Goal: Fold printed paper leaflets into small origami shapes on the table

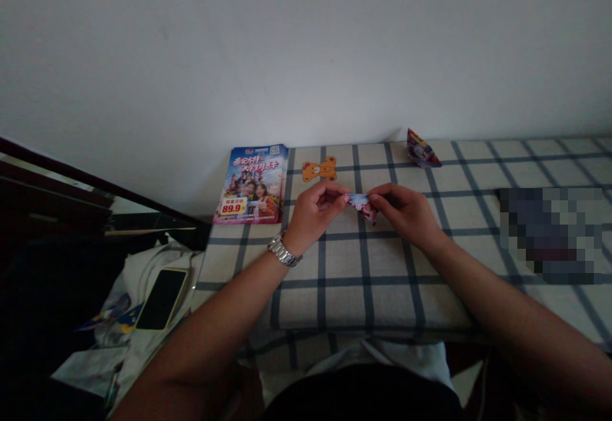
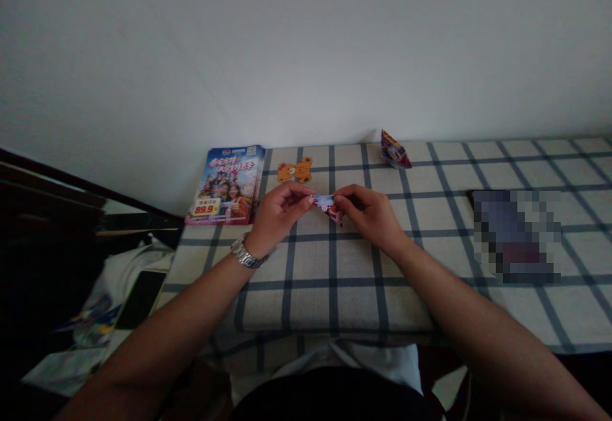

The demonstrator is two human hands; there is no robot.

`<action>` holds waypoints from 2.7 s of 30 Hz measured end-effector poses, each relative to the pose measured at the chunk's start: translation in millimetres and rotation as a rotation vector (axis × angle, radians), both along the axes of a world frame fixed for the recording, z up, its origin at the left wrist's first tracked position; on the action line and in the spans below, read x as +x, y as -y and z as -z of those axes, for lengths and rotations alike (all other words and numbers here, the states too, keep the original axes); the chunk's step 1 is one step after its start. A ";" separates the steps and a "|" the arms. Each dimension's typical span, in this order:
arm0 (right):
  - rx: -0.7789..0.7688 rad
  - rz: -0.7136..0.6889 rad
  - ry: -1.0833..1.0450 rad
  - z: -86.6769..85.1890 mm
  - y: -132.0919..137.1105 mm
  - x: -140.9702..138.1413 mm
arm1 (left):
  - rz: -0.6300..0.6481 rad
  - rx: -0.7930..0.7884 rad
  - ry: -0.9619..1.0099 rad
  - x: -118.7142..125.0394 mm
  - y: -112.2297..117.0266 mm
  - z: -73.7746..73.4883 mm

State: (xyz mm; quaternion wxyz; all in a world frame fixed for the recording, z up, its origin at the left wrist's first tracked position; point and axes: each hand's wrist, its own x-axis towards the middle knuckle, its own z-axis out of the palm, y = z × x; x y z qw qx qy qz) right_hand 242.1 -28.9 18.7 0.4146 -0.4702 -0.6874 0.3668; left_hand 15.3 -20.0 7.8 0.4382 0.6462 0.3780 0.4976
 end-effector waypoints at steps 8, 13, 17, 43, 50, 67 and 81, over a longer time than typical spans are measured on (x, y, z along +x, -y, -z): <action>0.005 0.004 -0.001 0.7 -0.4 -0.4 | 0.008 -0.012 0.005 -0.1 -0.7 -1.1; 0.014 0.017 -0.009 2.8 -1.4 1.4 | 0.038 -0.080 0.071 0.3 -0.8 -1.0; 0.018 0.013 -0.017 2.5 -1.6 2.0 | 0.061 -0.102 0.092 0.9 -0.8 0.5; 0.054 0.028 0.034 -1.1 -0.6 0.8 | 0.024 -0.147 0.108 1.7 2.2 -5.3; 0.056 0.031 0.040 0.7 -1.2 1.1 | -0.007 -0.146 0.084 0.7 1.9 -2.9; 0.100 -0.024 0.107 -1.5 -0.1 1.2 | 0.040 0.070 -0.103 1.7 2.7 -3.1; 0.127 -0.029 0.214 -1.5 0.7 1.8 | 0.018 0.017 -0.154 2.0 3.3 -5.3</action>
